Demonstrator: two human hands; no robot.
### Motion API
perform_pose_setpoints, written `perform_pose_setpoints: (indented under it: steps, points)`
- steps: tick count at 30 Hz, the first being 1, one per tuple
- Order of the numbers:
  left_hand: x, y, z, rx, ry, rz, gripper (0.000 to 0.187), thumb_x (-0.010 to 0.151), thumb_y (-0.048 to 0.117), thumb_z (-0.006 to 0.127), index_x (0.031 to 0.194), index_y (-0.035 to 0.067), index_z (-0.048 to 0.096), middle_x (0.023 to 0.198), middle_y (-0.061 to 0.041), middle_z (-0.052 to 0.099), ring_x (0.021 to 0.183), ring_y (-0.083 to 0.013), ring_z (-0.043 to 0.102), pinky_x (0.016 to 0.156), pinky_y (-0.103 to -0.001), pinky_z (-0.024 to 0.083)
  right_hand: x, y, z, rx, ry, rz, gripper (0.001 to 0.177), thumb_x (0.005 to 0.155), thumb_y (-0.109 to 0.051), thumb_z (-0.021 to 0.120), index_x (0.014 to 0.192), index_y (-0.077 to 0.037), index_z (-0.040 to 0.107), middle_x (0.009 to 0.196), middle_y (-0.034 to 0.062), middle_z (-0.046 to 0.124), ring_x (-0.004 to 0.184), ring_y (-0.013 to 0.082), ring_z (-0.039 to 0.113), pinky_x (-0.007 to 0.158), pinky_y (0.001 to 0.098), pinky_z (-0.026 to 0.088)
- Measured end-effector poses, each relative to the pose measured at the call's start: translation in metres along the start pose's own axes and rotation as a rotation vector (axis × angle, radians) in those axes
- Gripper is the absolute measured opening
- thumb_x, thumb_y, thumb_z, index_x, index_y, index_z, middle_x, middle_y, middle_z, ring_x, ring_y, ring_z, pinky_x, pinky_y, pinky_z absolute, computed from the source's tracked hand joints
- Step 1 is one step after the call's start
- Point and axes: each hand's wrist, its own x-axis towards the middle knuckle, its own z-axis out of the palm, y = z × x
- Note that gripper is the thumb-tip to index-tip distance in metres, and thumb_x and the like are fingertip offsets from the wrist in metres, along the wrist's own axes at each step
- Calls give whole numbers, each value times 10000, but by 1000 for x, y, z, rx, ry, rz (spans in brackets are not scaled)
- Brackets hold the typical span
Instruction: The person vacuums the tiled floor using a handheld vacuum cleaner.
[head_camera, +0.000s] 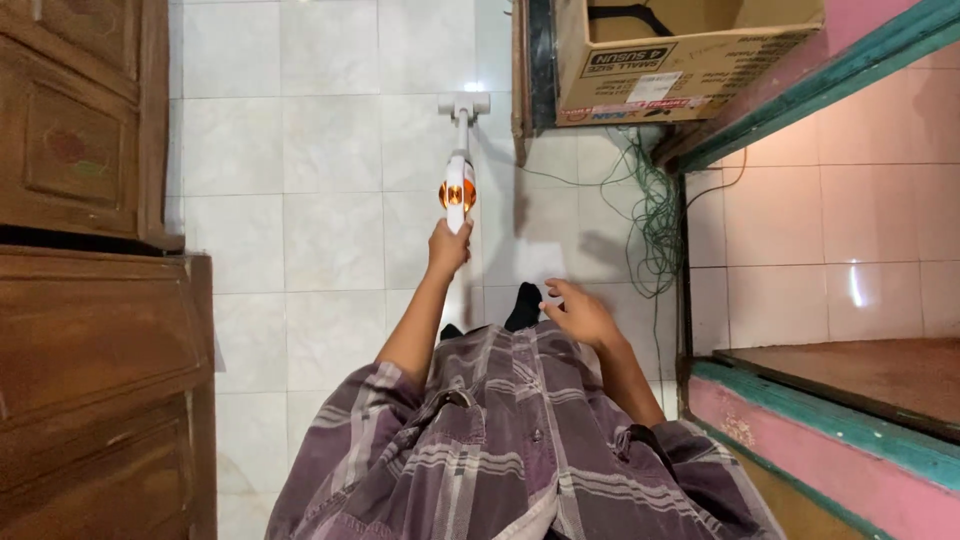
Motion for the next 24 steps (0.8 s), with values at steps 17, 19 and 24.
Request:
perform_pose_setpoints:
  steps: [17, 19, 24]
  points:
    - [-260, 2, -176, -126, -125, -136, 330, 950, 295, 688, 908, 4, 538, 616, -31, 585, 413, -118, 546, 392, -284, 422, 44, -116, 145, -84, -256, -548, 471, 888, -302, 728, 1270, -43, 633, 1187, 192, 713, 1043, 356, 705, 873, 428, 558]
    - [-254, 2, -178, -145, -101, -155, 337, 949, 294, 692, 913, -1, 532, 622, -28, 583, 417, -110, 541, 394, -280, 417, 56, -131, 147, -137, -279, -462, 486, 875, -321, 743, 1253, -39, 627, 1161, 198, 702, 1025, 357, 702, 865, 434, 553]
    - [-199, 2, -167, -164, -33, -137, 343, 935, 303, 706, 930, -6, 556, 623, -47, 588, 422, -128, 546, 409, -301, 435, 101, -148, 136, -106, -193, -470, 485, 916, -324, 721, 1276, -19, 610, 1174, 220, 681, 1064, 385, 671, 896, 440, 534]
